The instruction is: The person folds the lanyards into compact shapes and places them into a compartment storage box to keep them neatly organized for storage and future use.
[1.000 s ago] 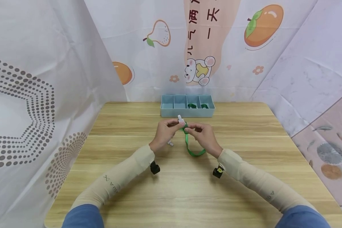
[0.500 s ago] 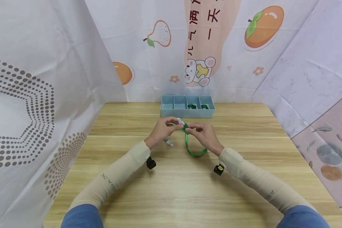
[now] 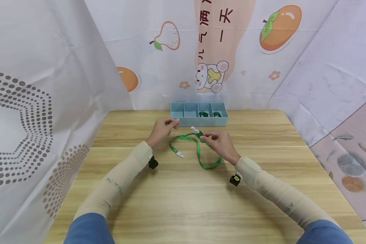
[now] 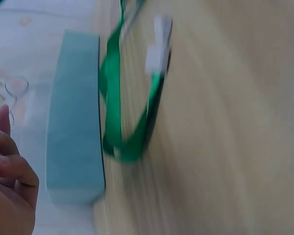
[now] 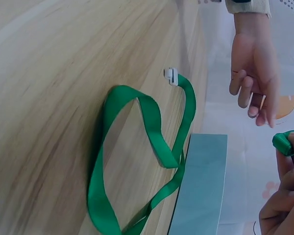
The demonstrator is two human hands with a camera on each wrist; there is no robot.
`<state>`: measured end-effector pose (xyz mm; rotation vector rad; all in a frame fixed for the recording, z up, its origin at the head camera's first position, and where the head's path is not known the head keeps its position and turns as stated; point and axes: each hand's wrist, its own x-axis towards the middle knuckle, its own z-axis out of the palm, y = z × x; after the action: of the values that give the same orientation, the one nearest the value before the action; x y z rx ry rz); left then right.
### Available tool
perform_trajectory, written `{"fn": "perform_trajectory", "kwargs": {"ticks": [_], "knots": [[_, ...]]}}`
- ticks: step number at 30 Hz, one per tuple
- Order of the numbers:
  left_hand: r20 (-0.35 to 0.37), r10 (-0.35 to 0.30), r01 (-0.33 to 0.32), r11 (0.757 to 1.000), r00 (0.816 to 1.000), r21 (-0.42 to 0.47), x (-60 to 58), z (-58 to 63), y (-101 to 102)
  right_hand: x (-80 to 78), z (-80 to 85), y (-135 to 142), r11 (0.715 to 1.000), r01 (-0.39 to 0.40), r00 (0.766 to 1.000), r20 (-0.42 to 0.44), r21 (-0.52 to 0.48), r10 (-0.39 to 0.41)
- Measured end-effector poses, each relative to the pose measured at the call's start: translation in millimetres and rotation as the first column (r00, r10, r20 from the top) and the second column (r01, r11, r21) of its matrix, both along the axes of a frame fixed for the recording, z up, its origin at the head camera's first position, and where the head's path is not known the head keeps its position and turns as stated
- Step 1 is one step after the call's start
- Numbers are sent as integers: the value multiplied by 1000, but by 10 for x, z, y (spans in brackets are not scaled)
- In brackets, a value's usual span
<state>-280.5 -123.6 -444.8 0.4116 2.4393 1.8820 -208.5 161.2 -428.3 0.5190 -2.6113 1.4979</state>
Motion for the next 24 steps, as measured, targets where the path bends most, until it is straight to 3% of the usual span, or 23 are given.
{"fn": "perform_trajectory", "kwargs": {"ticks": [7, 14, 24], "knots": [[-68, 155, -163, 976, 986, -145, -277, -52, -135, -24, 5, 34, 1000, 8, 1000, -5, 4, -8], [-41, 216, -220, 956, 975, -194, -426, -139, -168, -40, 11, 54, 1000, 2, 1000, -29, 15, -2], [116, 253, -245, 966, 960, -83, -562, -309, -218, -58, -10, 48, 1000, -12, 1000, -28, 27, 12]]}}
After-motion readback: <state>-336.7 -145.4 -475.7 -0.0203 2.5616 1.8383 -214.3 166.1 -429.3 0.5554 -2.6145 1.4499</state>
